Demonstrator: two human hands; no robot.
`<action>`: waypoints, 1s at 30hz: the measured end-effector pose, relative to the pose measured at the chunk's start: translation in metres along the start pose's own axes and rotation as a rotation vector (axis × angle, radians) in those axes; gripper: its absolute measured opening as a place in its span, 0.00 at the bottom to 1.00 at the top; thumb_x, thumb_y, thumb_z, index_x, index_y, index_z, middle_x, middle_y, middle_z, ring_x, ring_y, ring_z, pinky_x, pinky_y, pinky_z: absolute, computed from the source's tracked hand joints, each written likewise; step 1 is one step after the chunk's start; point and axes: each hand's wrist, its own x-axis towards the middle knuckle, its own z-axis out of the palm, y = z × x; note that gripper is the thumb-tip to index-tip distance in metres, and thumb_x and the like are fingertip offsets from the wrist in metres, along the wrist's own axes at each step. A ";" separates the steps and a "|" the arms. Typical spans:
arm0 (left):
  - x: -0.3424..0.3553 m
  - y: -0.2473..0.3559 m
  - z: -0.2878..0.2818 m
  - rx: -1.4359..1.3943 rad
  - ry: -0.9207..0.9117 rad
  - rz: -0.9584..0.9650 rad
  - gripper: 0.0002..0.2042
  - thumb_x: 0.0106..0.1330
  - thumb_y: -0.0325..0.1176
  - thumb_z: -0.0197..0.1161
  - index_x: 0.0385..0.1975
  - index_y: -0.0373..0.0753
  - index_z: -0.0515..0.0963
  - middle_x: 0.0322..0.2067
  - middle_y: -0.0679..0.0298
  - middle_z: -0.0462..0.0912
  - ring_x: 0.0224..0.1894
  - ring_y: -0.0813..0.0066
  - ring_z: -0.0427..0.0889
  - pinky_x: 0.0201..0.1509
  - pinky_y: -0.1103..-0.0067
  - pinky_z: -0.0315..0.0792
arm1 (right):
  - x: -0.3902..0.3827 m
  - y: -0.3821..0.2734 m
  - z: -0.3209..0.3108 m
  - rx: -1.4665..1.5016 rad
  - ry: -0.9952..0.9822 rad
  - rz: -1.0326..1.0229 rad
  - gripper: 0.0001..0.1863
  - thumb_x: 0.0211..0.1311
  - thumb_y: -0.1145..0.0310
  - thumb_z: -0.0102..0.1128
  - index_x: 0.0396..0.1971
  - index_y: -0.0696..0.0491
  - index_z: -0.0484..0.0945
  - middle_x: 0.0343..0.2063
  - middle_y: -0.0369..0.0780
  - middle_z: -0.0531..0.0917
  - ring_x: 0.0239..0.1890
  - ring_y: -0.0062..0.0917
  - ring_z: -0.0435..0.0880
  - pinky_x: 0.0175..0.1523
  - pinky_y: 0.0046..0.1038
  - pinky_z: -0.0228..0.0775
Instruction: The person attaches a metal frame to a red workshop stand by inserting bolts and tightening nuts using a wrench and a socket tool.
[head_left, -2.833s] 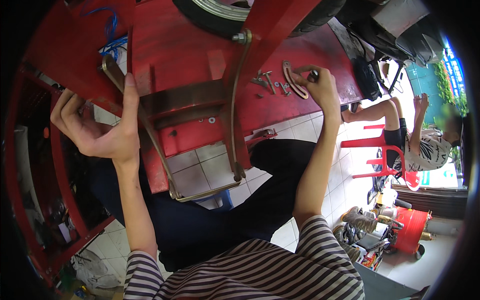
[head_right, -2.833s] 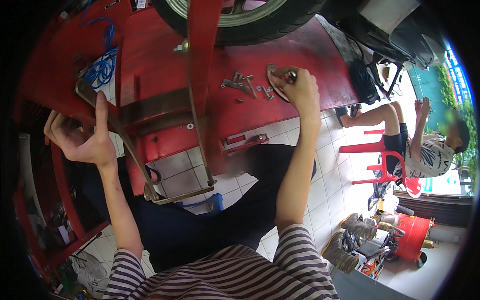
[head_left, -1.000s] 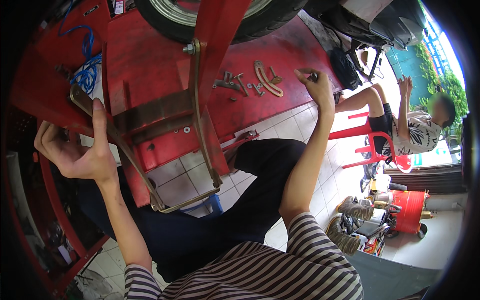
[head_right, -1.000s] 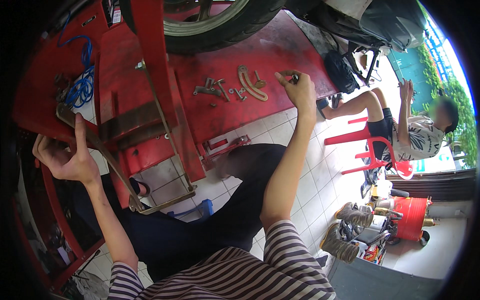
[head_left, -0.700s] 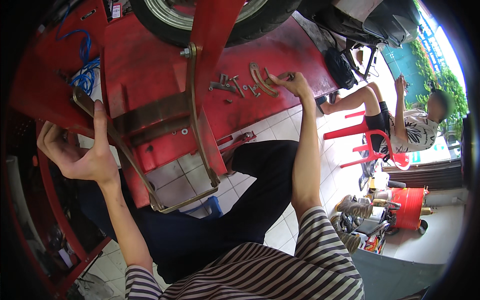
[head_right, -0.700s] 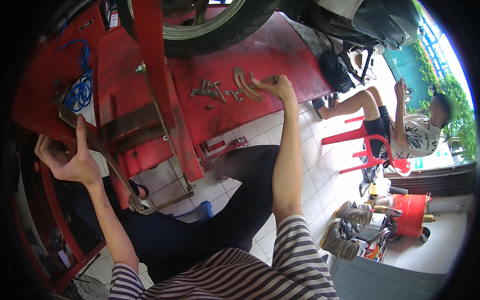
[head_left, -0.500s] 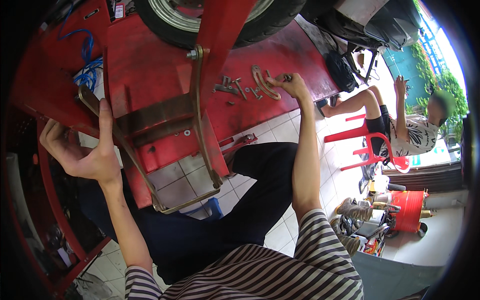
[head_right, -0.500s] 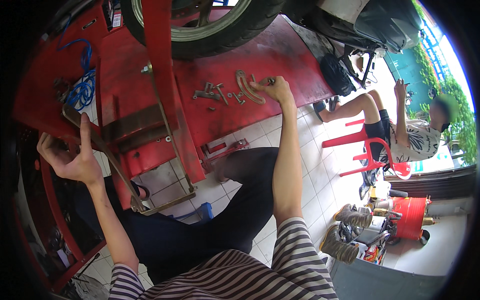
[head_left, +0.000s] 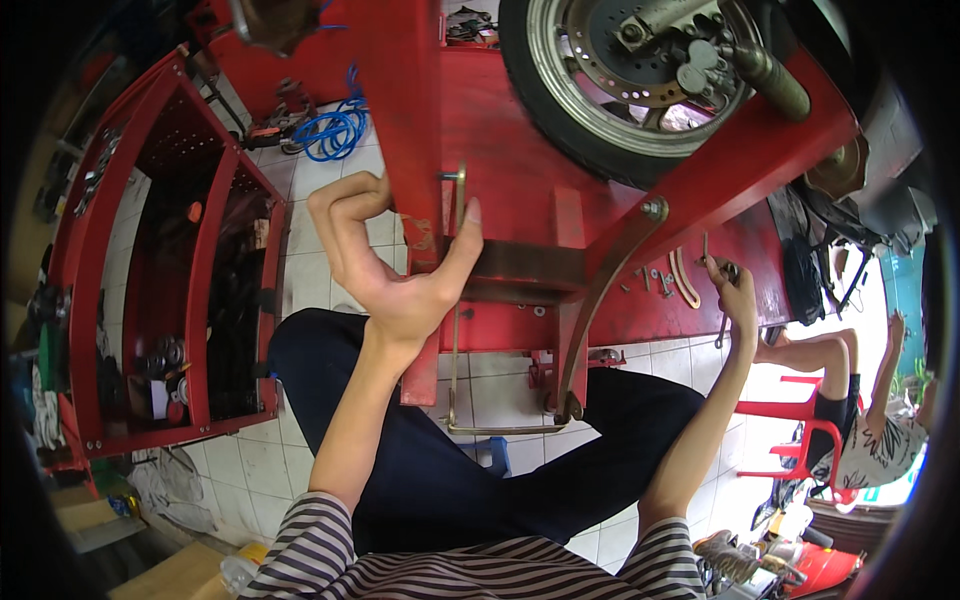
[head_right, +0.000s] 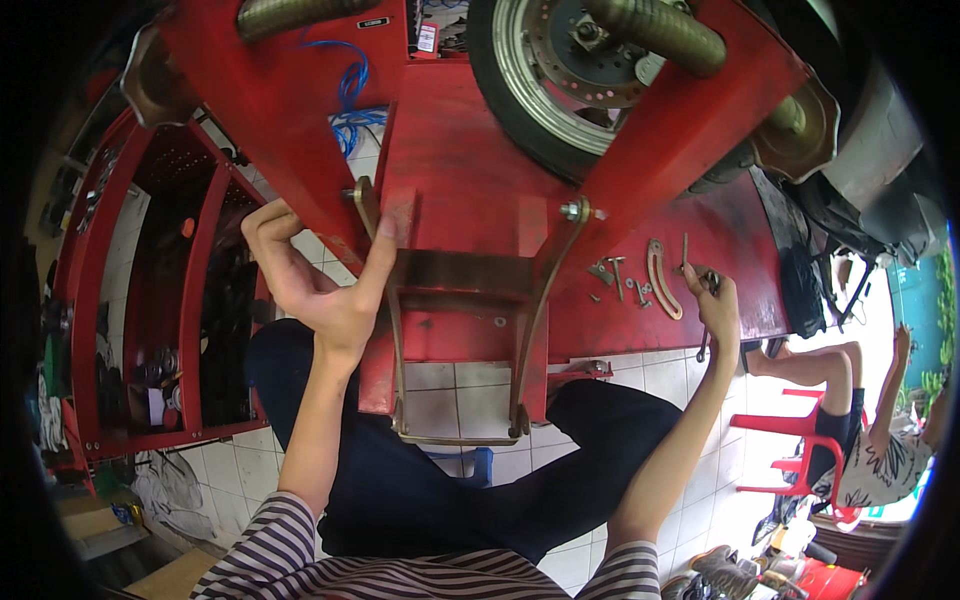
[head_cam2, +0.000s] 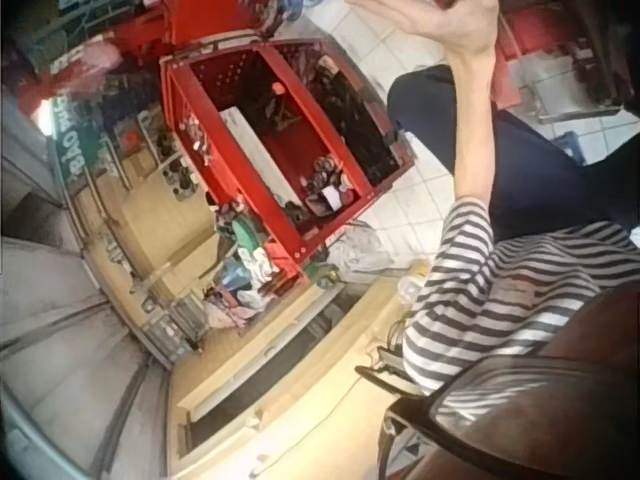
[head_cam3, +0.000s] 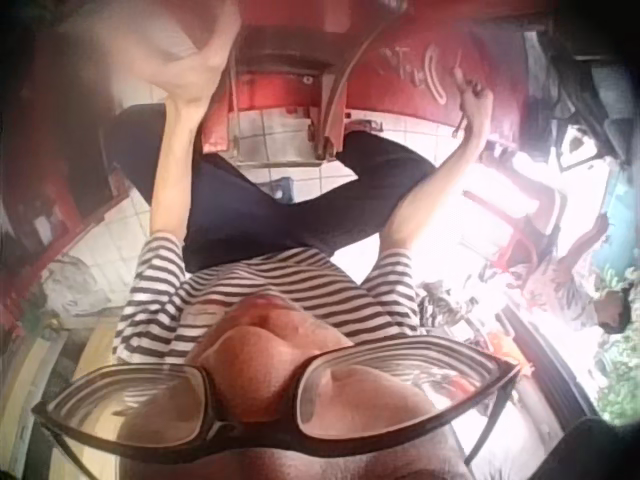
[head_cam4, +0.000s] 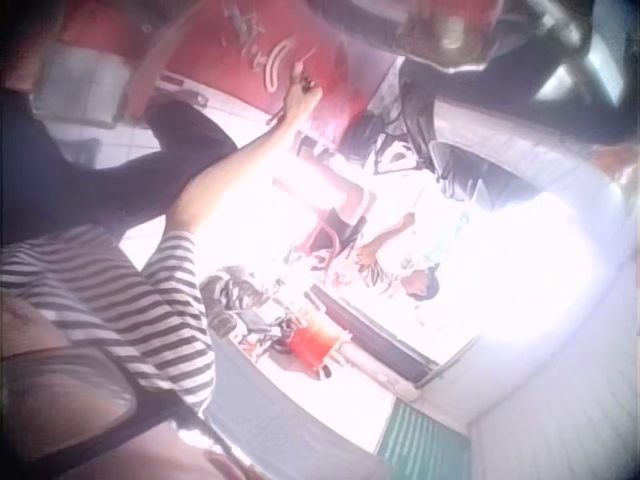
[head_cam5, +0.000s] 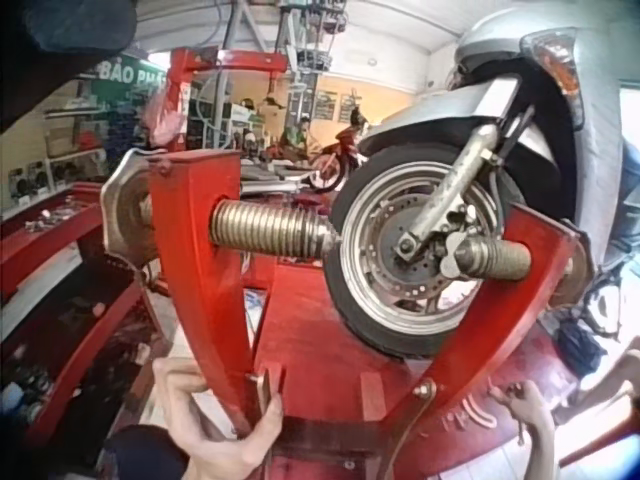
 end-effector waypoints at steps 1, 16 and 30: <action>0.000 0.001 0.001 -0.019 0.001 -0.010 0.24 0.40 0.30 0.79 0.33 0.35 0.70 0.36 0.57 0.69 0.39 0.65 0.70 0.41 0.72 0.66 | -0.004 -0.002 0.001 0.045 0.023 -0.013 0.16 0.65 0.56 0.62 0.37 0.55 0.86 0.15 0.23 0.61 0.17 0.10 0.53 0.22 0.21 0.42; -0.005 0.002 0.010 -0.020 0.029 -0.033 0.23 0.40 0.29 0.76 0.34 0.35 0.70 0.37 0.59 0.68 0.39 0.66 0.69 0.44 0.72 0.63 | -0.041 -0.055 0.012 0.869 -0.353 -0.412 0.23 0.67 0.55 0.60 0.42 0.63 0.75 0.20 0.30 0.68 0.19 0.10 0.57 0.23 0.17 0.45; -0.008 -0.003 0.012 -0.101 0.019 -0.009 0.22 0.44 0.27 0.77 0.38 0.35 0.72 0.41 0.60 0.68 0.44 0.67 0.67 0.49 0.71 0.62 | -0.055 -0.075 0.026 0.924 -0.543 -0.546 0.33 0.52 0.42 0.70 0.29 0.63 0.76 0.24 0.38 0.75 0.22 0.18 0.67 0.25 0.21 0.55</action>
